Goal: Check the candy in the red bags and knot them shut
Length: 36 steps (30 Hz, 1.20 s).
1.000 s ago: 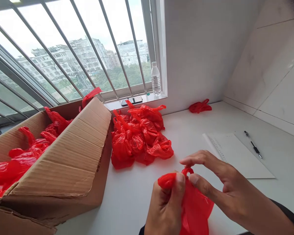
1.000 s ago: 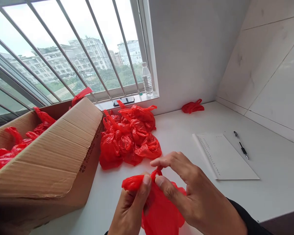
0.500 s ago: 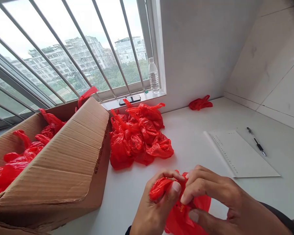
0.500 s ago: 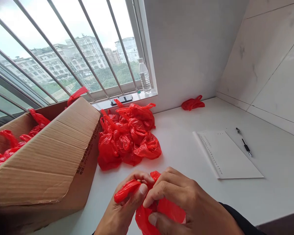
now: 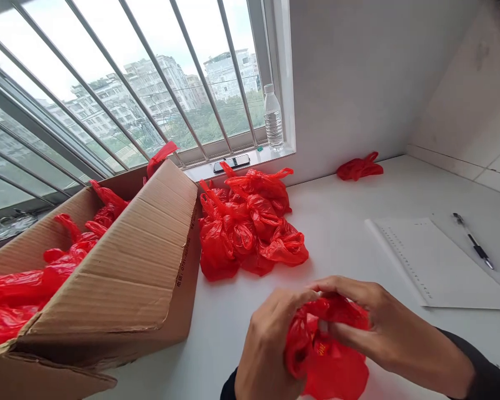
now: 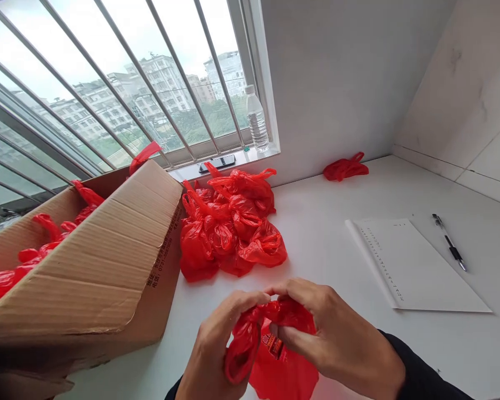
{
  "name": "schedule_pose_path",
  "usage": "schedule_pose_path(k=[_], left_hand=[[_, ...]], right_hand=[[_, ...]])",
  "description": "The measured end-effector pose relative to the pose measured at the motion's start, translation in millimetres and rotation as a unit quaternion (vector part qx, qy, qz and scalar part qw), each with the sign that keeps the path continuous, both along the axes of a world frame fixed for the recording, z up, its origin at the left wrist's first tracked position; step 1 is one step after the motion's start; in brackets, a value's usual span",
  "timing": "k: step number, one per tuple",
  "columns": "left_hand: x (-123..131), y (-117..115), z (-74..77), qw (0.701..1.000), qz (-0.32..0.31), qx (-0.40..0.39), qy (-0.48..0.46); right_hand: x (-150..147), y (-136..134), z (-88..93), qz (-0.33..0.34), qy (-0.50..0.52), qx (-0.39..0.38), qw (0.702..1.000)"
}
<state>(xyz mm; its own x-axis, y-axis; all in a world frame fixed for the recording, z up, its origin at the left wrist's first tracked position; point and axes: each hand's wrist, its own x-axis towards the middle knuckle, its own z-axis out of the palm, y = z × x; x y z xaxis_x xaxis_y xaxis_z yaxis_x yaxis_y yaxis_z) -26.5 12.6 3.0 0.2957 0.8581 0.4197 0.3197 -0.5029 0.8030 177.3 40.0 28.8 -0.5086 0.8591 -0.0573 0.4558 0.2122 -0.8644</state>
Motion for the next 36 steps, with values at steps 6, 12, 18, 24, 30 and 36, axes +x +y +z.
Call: schedule_pose_path(k=[6, 12, 18, 24, 30, 36], left_hand=[[8, 4, -20.1, 0.987, 0.097, 0.127, -0.014], [8, -4, -29.1, 0.985, 0.078, 0.151, -0.037], [3, -7, -26.1, 0.990, 0.053, 0.127, -0.028], [-7, -10, -35.6, 0.984, 0.113, 0.136, -0.005], [-16, -22, -50.0, 0.981, 0.168, 0.097, -0.028], [-2, -29, -47.5, 0.970, 0.226, 0.036, -0.080]], right_hand=[[1, 2, 0.2, -0.015, 0.055, -0.099, 0.994], [0, 7, -2.9, 0.032, 0.117, -0.151, 0.981], [3, 5, 1.1, -0.007, 0.124, -0.146, 0.982], [10, 4, -3.4, -0.051, 0.085, -0.098, 0.990], [23, 3, -15.2, -0.068, 0.080, -0.123, 0.987], [15, 1, -15.5, -0.078, 0.101, -0.132, 0.983]])
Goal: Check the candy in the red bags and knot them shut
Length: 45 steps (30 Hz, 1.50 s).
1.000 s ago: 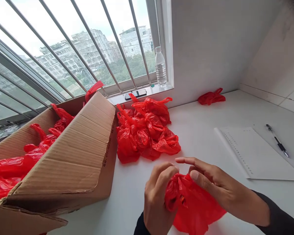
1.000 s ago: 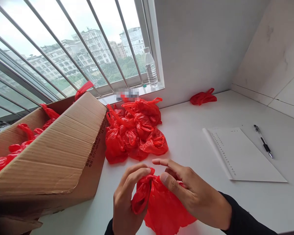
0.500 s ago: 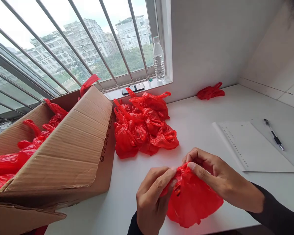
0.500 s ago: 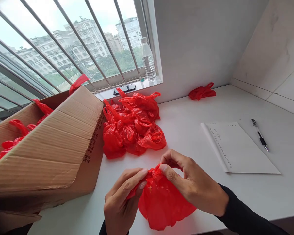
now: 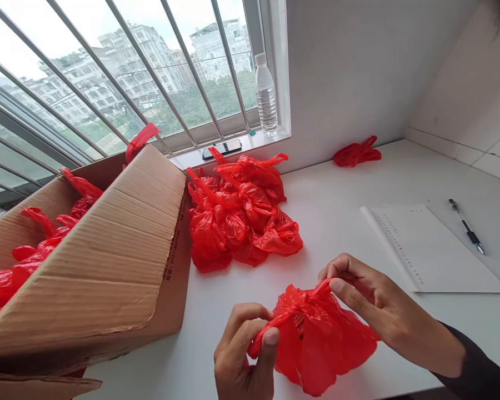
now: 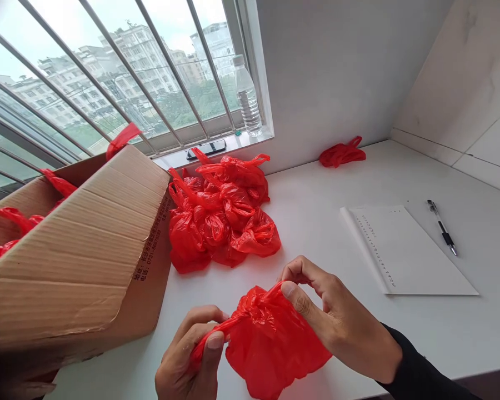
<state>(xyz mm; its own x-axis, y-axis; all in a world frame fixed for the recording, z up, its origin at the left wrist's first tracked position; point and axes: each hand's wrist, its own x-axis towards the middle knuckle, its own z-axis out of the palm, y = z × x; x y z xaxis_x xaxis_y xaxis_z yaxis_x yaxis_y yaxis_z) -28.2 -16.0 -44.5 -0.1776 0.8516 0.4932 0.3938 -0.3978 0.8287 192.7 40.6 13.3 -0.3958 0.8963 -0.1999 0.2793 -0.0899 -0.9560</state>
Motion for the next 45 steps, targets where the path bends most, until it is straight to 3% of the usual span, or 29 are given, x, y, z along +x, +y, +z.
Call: schedule_pose_path(k=[5, 11, 17, 23, 30, 34, 37, 40, 42, 45], left_hand=[[0, -7, -0.7, 0.999, 0.031, -0.029, -0.009], [-32, -20, -10.3, 0.981, 0.104, -0.151, -0.071], [-28, -15, -14.7, 0.966, 0.115, -0.180, -0.147], [5, -3, -32.9, 0.954, 0.083, -0.225, -0.180], [16, 5, -42.3, 0.960, 0.033, -0.245, -0.129], [15, 6, -40.9, 0.968, 0.000, -0.233, -0.093], [5, 9, -25.1, 0.976, -0.001, -0.208, -0.069], [-12, 22, 11.3, 0.986, 0.032, -0.156, -0.050], [-27, 45, 44.0, 0.992, 0.064, -0.101, -0.036], [-52, 102, 92.9, 0.992, 0.119, -0.009, -0.025]], right_hand=[[11, -1, -4.6, -0.052, -0.041, 0.026, 0.997], [51, 3, -28.6, -0.116, -0.090, 0.071, 0.987], [24, -8, -26.1, -0.145, 0.012, 0.008, 0.989], [1, -10, -35.1, -0.083, 0.091, -0.031, 0.992], [-13, -4, -56.5, 0.068, -0.124, 0.014, 0.990], [-24, -6, -60.9, 0.117, -0.157, 0.037, 0.980], [-25, -8, -58.2, 0.098, -0.090, 0.036, 0.990], [-16, -11, -60.7, -0.008, -0.049, 0.022, 0.998], [-7, -12, -69.5, -0.065, -0.060, 0.019, 0.996], [4, -16, -91.9, -0.114, -0.068, 0.025, 0.991]])
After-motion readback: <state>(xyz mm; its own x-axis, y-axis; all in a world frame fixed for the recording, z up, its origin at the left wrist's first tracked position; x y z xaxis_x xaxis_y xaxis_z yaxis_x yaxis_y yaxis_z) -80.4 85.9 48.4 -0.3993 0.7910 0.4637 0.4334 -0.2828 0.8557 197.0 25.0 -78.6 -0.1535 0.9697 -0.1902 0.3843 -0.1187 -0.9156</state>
